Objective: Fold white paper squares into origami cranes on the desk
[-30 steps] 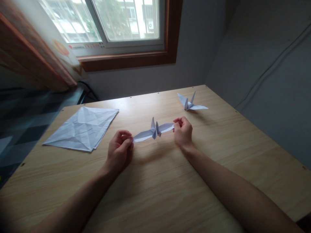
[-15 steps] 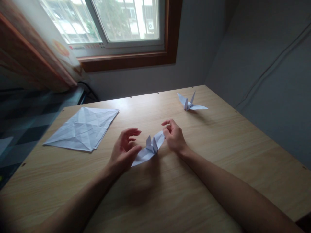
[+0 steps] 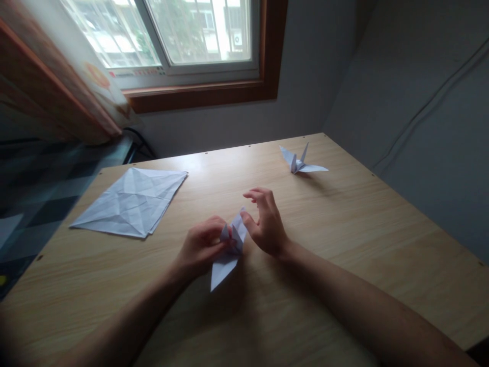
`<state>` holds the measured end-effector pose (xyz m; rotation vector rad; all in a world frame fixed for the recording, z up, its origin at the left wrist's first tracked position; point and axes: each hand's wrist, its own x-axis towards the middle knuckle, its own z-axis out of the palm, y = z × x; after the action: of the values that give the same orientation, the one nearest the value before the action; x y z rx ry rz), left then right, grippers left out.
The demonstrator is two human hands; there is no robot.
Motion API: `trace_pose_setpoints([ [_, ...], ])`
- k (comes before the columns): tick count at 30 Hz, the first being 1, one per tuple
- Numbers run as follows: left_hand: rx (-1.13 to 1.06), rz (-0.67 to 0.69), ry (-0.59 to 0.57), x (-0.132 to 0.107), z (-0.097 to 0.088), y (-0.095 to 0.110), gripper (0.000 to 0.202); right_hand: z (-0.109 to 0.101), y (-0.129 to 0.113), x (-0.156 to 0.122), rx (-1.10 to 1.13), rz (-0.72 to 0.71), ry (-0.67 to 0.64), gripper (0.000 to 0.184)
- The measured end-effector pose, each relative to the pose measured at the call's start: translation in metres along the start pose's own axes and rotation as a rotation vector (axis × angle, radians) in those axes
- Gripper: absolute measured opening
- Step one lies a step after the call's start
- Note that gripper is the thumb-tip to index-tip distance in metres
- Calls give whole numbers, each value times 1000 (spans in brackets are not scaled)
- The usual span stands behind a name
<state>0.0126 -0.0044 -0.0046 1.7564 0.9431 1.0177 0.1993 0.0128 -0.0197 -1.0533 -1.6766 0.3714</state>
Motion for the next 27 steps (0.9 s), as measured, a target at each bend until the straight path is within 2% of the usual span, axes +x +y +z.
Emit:
trace_pose_setpoints([
  [2, 13, 15, 30, 0, 0, 0, 11, -3, -5, -1, 11, -124, 20, 35],
  [5, 24, 42, 49, 0, 0, -1, 11, -6, -13, -3, 72, -301, -32, 35],
  [8, 42, 59, 49, 1, -1, -1, 13, -7, -19, -4, 87, -398, -87, 33],
  [18, 76, 89, 52, 0, -1, -2, 13, -10, -17, 2, 29, -447, -88, 17],
  [24, 99, 91, 57, 0, -1, -1, 17, -12, -16, 5, -35, -477, -160, 26],
  [27, 118, 104, 66, 0, -1, -1, 15, -12, -15, 6, -40, -492, -178, 24],
])
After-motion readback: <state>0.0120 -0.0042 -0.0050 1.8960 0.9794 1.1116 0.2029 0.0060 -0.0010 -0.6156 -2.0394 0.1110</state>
